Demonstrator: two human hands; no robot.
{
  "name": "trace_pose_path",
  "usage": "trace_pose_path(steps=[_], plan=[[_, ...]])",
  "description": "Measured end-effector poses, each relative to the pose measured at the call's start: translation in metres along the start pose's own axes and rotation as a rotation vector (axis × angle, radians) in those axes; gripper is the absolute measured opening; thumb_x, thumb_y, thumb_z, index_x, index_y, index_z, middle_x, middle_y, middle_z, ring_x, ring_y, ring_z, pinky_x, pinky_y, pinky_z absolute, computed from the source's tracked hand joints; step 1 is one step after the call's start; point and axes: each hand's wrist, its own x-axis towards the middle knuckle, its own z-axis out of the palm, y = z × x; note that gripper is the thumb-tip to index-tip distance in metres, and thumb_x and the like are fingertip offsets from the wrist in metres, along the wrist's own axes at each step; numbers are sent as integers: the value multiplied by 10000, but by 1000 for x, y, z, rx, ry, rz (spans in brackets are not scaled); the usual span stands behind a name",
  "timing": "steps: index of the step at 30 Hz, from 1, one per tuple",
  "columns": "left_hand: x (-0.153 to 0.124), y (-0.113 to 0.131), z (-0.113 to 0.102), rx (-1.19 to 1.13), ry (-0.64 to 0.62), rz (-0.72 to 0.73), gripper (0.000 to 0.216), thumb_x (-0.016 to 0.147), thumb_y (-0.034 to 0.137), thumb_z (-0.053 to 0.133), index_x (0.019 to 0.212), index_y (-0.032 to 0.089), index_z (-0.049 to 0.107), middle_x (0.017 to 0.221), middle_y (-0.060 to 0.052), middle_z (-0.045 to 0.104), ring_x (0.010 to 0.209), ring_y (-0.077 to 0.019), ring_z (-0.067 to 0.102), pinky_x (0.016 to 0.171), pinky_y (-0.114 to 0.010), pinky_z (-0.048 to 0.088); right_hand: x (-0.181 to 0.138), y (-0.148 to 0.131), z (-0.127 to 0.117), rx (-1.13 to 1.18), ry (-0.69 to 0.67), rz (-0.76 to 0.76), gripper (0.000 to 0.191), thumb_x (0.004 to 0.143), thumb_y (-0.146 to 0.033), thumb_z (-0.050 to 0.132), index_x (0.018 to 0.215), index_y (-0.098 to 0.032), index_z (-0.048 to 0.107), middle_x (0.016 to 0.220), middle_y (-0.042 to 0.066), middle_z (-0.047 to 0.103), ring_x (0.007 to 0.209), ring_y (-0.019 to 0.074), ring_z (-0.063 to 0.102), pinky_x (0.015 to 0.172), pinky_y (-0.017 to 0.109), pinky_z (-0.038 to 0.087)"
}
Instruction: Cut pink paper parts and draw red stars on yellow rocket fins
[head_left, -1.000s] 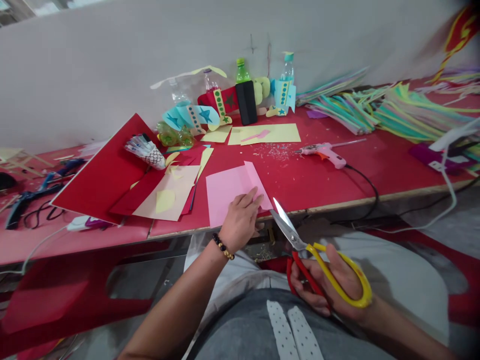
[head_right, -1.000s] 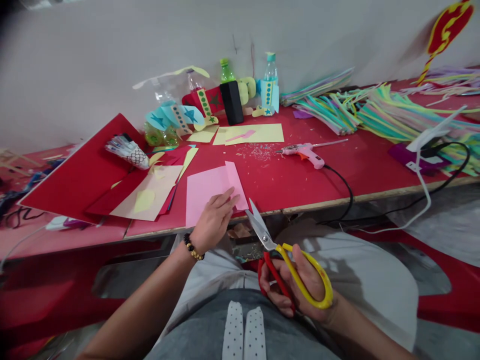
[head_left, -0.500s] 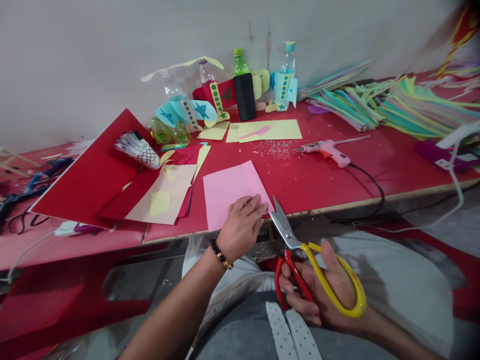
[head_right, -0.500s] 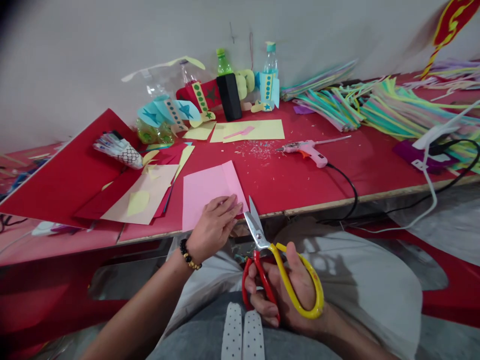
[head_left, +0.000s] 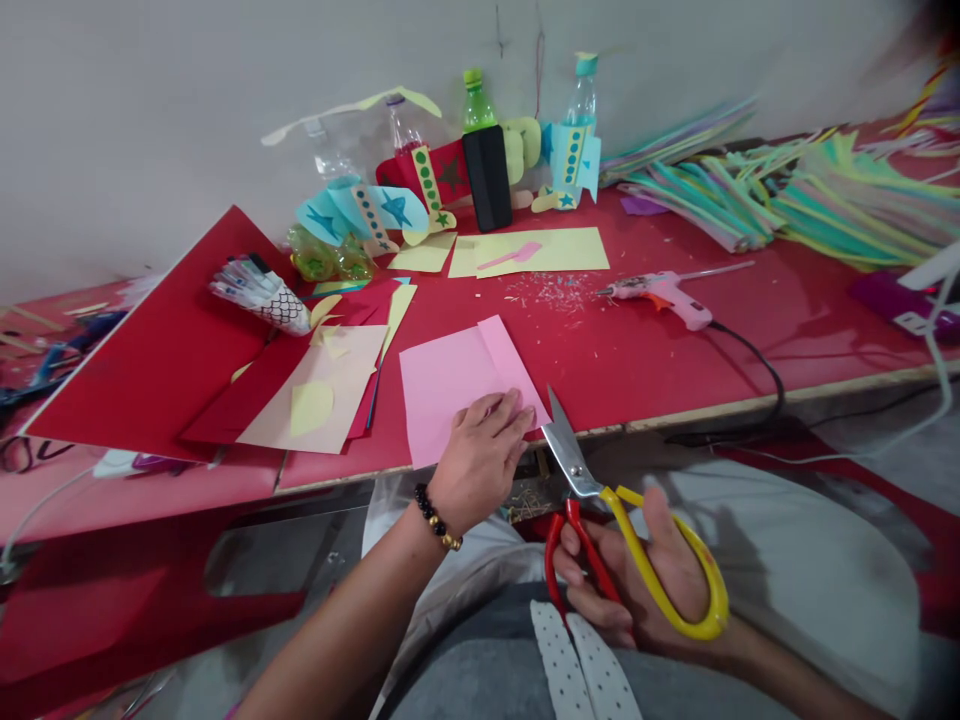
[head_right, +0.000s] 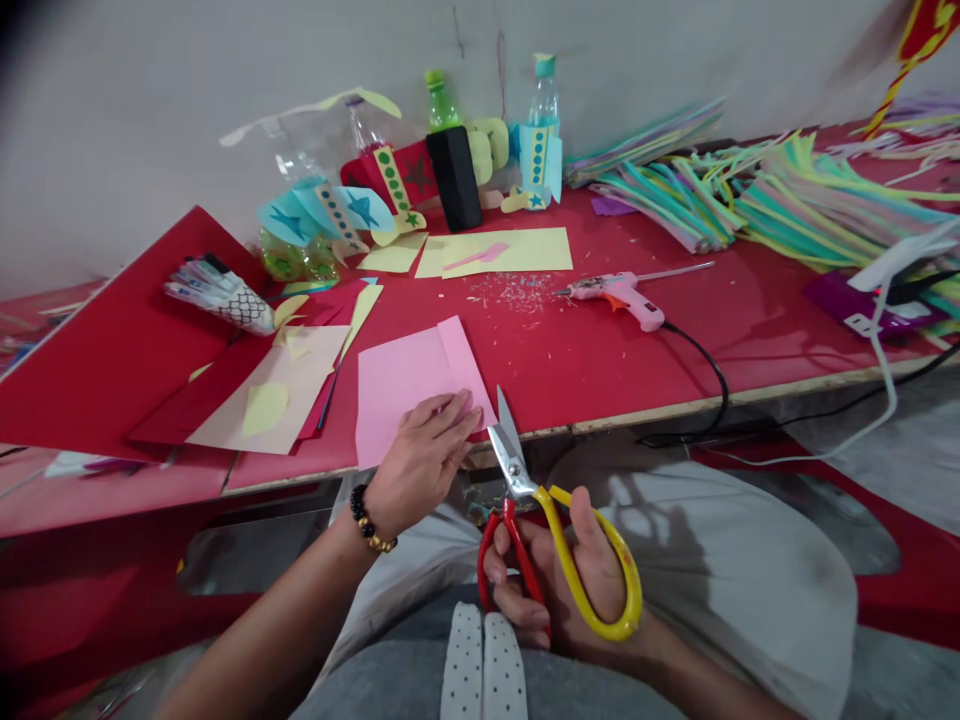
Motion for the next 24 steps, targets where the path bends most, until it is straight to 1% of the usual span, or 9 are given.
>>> trace_pose_path(steps=[6, 9, 12, 15, 17, 20, 22, 24], plan=[[0, 1, -2, -1, 5, 0, 380, 960, 213, 458, 1328, 192, 548, 1451, -78, 486, 1264, -276, 411, 994, -492, 416, 0, -4, -1, 16, -11, 13, 901, 675, -936, 218, 944, -184, 635, 880, 49, 540, 452, 55, 375, 390, 207, 300], [1, 1, -3, 7, 1, 5, 383, 954, 198, 461, 1328, 175, 544, 1455, -72, 482, 1267, -275, 407, 997, -481, 415, 3, -8, 0, 20, 25, 16, 902, 680, -933, 214, 945, -181, 635, 873, 51, 543, 451, 59, 383, 395, 211, 307], [1, 1, -3, 8, -6, -5, 389, 953, 206, 467, 1336, 194, 536, 1463, -62, 474, 1275, -275, 406, 1002, -480, 412, 9, -12, 2, -1, 81, 18, 900, 686, -931, 203, 926, -180, 638, 852, 56, 546, 452, 68, 386, 395, 217, 313], [0, 2, -2, 7, -12, -11, 393, 952, 214, 478, 1342, 203, 528, 1467, -57, 470, 1277, -273, 409, 1006, -484, 414, 13, -14, 3, -27, 103, 10, 867, 692, -926, 232, 907, -188, 633, 848, 59, 557, 450, 71, 385, 390, 217, 314], [-2, 2, -3, 2, -24, -7, 399, 950, 217, 488, 1347, 204, 523, 1468, -54, 469, 1282, -271, 408, 1013, -483, 416, 11, -13, 2, -27, 93, 13, 854, 694, -924, 240, 904, -193, 628, 860, 58, 563, 450, 69, 387, 391, 218, 319], [-4, 1, -6, -22, -48, 11, 409, 952, 231, 495, 1360, 216, 513, 1473, -45, 463, 1291, -266, 412, 1030, -477, 415, 6, -8, 0, -29, 39, 14, 866, 698, -922, 229, 923, -189, 631, 895, 63, 568, 444, 56, 387, 392, 213, 318], [-2, -1, -9, -60, -51, 45, 400, 970, 232, 462, 1367, 196, 504, 1440, -55, 502, 1263, -244, 452, 1041, -457, 417, 4, -5, -1, -38, 14, 3, 879, 701, -920, 229, 943, -181, 639, 907, 68, 568, 445, 51, 386, 389, 208, 316], [5, -5, -11, -86, -33, 73, 394, 990, 223, 416, 1369, 152, 495, 1384, -71, 557, 1203, -216, 503, 1046, -420, 423, 2, -3, -1, -45, 16, -7, 882, 702, -917, 240, 948, -173, 645, 905, 74, 567, 450, 54, 393, 386, 210, 320]])
